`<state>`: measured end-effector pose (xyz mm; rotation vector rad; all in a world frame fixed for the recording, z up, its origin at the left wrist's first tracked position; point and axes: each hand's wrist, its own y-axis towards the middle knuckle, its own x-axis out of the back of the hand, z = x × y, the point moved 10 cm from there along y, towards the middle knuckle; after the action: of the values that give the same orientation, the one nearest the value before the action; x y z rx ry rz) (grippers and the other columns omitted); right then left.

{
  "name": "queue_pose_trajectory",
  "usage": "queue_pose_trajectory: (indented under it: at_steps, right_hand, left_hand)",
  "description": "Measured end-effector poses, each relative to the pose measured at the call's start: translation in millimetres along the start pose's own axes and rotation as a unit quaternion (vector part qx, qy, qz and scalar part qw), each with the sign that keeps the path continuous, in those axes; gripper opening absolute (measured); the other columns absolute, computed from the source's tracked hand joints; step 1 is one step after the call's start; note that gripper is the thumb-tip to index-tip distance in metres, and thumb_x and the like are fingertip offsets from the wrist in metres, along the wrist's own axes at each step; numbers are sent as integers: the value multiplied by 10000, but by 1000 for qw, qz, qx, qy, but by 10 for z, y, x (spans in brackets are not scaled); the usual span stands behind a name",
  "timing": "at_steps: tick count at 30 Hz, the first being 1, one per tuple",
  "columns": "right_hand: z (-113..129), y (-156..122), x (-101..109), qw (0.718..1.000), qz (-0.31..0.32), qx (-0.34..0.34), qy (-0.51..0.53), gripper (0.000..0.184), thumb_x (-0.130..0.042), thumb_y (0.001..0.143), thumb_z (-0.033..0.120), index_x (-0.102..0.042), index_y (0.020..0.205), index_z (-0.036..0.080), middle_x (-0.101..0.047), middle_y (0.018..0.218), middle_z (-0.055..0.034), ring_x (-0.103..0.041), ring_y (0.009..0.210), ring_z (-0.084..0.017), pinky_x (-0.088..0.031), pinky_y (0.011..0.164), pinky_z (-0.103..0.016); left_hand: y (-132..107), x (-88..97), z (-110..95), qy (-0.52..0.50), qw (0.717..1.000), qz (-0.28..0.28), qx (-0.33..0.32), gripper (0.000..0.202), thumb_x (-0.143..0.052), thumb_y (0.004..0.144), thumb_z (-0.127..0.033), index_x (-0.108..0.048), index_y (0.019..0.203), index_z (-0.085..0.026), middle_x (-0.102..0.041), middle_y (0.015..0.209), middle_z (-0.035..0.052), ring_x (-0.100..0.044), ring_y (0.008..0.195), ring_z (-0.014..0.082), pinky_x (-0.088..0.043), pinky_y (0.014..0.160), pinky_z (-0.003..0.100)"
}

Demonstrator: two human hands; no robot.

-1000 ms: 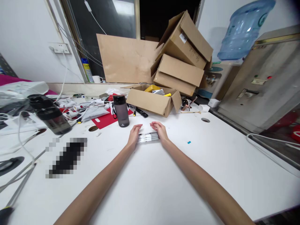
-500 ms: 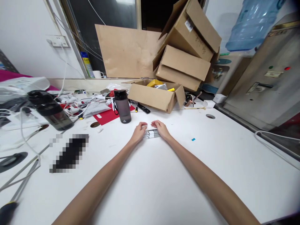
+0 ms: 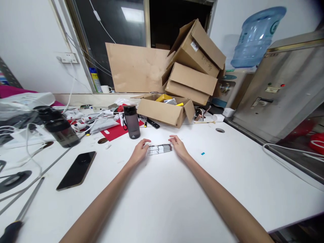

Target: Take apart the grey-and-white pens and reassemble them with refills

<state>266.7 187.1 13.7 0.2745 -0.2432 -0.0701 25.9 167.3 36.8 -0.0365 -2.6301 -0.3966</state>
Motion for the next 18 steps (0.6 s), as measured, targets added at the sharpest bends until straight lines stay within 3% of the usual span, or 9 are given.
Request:
queue_pose_trajectory:
  at_steps: [3,6,11,18]
  right_hand:
    - [-9,-148,165,1000,-17,7,-8,278,-476,894,378,-621,1075,224,-733,1002,-64,-655,941,-214,-481,909,-364]
    - [-42,-282,266,1000,-27,8,-12,262,-479,866,359,-633,1023,216,-734,934,-64,-659,878,-219,-489,886,-377]
    - [-53,-463,303,999,-26,14,-20,258,-464,845,336,-655,960,206,-720,843,-57,-655,790,-210,-497,830,-356]
    - [39,-575,232,998,1,39,-58,261,-459,847,298,-688,932,206,-704,822,-37,-645,799,-209,-472,788,-323]
  left_hand:
    - [-164,212,1,26,999,-30,-12,257,-496,797,-264,-628,1011,-212,-676,1157,70,-616,1099,256,-455,1009,388]
    - [-318,328,70,65,997,-45,14,143,-506,787,-291,-559,896,-215,-662,980,52,-627,912,235,-494,835,355]
    - [-530,325,125,78,995,-51,32,100,-489,805,-318,-429,811,-239,-524,701,-41,-517,659,168,-408,651,277]
    - [-646,202,55,87,996,-5,-1,85,-481,808,-295,-428,782,-234,-485,663,-60,-456,626,147,-343,622,256]
